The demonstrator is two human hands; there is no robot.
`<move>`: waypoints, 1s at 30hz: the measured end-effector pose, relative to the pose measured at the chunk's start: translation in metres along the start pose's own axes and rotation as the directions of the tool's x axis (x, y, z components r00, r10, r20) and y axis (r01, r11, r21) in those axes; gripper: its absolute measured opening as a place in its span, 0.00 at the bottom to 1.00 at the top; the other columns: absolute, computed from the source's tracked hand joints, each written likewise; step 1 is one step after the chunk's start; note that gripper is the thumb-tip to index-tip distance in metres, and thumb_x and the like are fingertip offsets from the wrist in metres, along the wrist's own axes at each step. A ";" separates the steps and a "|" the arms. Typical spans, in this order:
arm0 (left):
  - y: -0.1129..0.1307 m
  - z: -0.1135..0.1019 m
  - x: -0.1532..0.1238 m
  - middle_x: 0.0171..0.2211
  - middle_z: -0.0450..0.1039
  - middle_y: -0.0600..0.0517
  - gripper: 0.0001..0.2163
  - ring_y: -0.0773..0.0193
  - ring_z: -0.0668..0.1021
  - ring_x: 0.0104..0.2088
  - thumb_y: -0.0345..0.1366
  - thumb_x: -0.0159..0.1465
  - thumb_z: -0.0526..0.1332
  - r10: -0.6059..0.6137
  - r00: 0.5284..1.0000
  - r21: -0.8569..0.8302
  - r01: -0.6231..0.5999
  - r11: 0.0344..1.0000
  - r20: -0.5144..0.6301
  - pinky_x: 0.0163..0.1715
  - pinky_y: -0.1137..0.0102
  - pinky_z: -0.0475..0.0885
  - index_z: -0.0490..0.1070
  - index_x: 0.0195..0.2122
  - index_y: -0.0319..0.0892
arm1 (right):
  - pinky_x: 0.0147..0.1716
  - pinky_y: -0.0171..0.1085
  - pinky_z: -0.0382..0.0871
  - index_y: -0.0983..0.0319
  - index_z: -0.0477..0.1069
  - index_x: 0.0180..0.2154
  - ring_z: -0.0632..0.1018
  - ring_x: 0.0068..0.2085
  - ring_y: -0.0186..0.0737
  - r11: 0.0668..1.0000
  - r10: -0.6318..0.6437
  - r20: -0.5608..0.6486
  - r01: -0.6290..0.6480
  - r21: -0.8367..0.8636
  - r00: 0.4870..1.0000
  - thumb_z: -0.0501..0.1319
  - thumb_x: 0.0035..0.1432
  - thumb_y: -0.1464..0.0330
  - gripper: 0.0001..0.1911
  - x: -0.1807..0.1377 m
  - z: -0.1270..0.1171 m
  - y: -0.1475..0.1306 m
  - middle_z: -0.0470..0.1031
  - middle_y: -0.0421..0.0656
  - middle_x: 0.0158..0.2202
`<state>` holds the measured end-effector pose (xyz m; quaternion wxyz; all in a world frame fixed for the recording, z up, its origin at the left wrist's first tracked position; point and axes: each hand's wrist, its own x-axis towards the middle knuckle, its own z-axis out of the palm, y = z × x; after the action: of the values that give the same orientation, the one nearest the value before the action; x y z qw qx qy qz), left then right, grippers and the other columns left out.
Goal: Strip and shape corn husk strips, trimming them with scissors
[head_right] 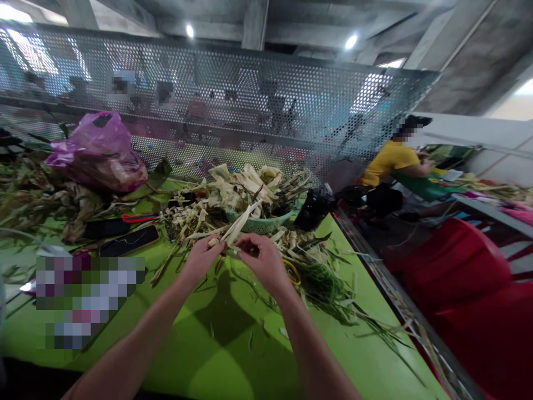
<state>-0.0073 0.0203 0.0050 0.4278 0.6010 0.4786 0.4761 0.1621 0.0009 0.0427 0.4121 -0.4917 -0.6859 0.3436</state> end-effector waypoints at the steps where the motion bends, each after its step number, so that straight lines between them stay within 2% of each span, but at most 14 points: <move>1: 0.000 0.000 0.000 0.20 0.61 0.57 0.09 0.69 0.64 0.25 0.37 0.59 0.54 0.011 1.000 0.046 -0.011 0.999 0.008 0.26 0.74 0.57 0.66 0.23 0.40 | 0.32 0.35 0.61 0.60 0.74 0.34 0.70 0.31 0.37 1.000 -0.001 0.014 0.001 -0.021 1.000 0.64 0.49 0.68 0.06 0.000 -0.001 0.000 0.71 0.39 0.28; 3: 0.001 0.000 -0.001 0.20 0.61 0.57 0.09 0.68 0.64 0.24 0.36 0.59 0.53 0.029 0.999 0.130 -0.032 0.991 0.028 0.26 0.74 0.57 0.66 0.23 0.41 | 0.31 0.35 0.62 0.60 0.75 0.34 0.71 0.31 0.37 0.999 0.022 0.076 -0.024 0.027 0.997 0.64 0.49 0.67 0.07 0.000 -0.001 0.002 0.73 0.40 0.28; 7: 0.004 0.000 -0.004 0.23 0.64 0.55 0.08 0.66 0.67 0.26 0.33 0.59 0.52 0.107 0.993 0.279 -0.115 0.953 0.045 0.28 0.73 0.59 0.67 0.25 0.41 | 0.31 0.35 0.64 0.61 0.76 0.33 0.72 0.30 0.36 0.955 0.084 0.213 -0.140 0.261 0.973 0.67 0.48 0.65 0.08 -0.001 -0.002 0.002 0.75 0.40 0.28; 11: 0.003 -0.001 -0.006 0.29 0.68 0.51 0.07 0.63 0.69 0.32 0.33 0.60 0.54 0.210 0.974 0.350 -0.226 0.909 0.085 0.32 0.71 0.63 0.69 0.26 0.41 | 0.32 0.34 0.65 0.61 0.77 0.37 0.74 0.32 0.36 0.895 0.093 0.255 -0.193 0.402 0.962 0.65 0.52 0.63 0.11 -0.002 -0.001 -0.003 0.77 0.43 0.34; 14: -0.001 0.001 -0.003 0.32 0.72 0.49 0.06 0.62 0.72 0.34 0.31 0.58 0.55 0.202 0.971 0.267 -0.229 0.936 0.126 0.37 0.69 0.65 0.72 0.29 0.41 | 0.34 0.35 0.67 0.60 0.76 0.41 0.75 0.35 0.38 0.898 0.053 0.194 -0.132 0.421 0.980 0.64 0.52 0.64 0.13 -0.002 0.004 -0.003 0.78 0.44 0.38; 17: -0.004 0.005 0.000 0.36 0.75 0.49 0.10 0.61 0.74 0.37 0.30 0.57 0.55 0.146 0.971 0.134 -0.173 0.976 0.190 0.41 0.68 0.66 0.74 0.36 0.41 | 0.44 0.39 0.67 0.59 0.75 0.42 0.75 0.41 0.40 0.902 0.025 0.105 -0.067 0.426 0.994 0.66 0.50 0.67 0.14 -0.001 0.010 0.002 0.77 0.43 0.39; 19: -0.002 0.006 0.000 0.38 0.76 0.49 0.12 0.60 0.75 0.39 0.31 0.58 0.55 0.125 0.968 0.035 -0.136 0.990 0.220 0.42 0.69 0.67 0.74 0.40 0.41 | 0.45 0.40 0.67 0.59 0.73 0.44 0.75 0.42 0.40 0.911 0.026 0.069 -0.052 0.409 0.997 0.66 0.51 0.67 0.16 0.000 0.013 0.005 0.77 0.43 0.39; 25: 0.006 0.006 -0.004 0.35 0.75 0.49 0.12 0.62 0.74 0.36 0.38 0.59 0.57 0.079 0.964 -0.188 -0.031 0.982 0.255 0.38 0.71 0.67 0.73 0.40 0.38 | 0.35 0.34 0.67 0.57 0.68 0.50 0.71 0.35 0.35 0.904 0.031 0.072 -0.059 0.424 0.997 0.62 0.55 0.65 0.19 -0.002 0.015 0.000 0.70 0.41 0.35; 30: 0.005 0.009 -0.004 0.28 0.72 0.52 0.11 0.67 0.71 0.28 0.42 0.57 0.60 0.055 0.976 -0.192 -0.014 0.981 0.210 0.30 0.74 0.64 0.70 0.34 0.38 | 0.34 0.34 0.66 0.58 0.66 0.50 0.70 0.34 0.36 0.854 0.045 0.079 -0.080 0.514 0.996 0.58 0.58 0.65 0.17 -0.004 0.017 -0.007 0.68 0.42 0.35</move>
<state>0.0018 0.0154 0.0075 0.5238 0.6138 0.3716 0.4591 0.1448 -0.0059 0.0405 0.4952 -0.3739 -0.5652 0.5437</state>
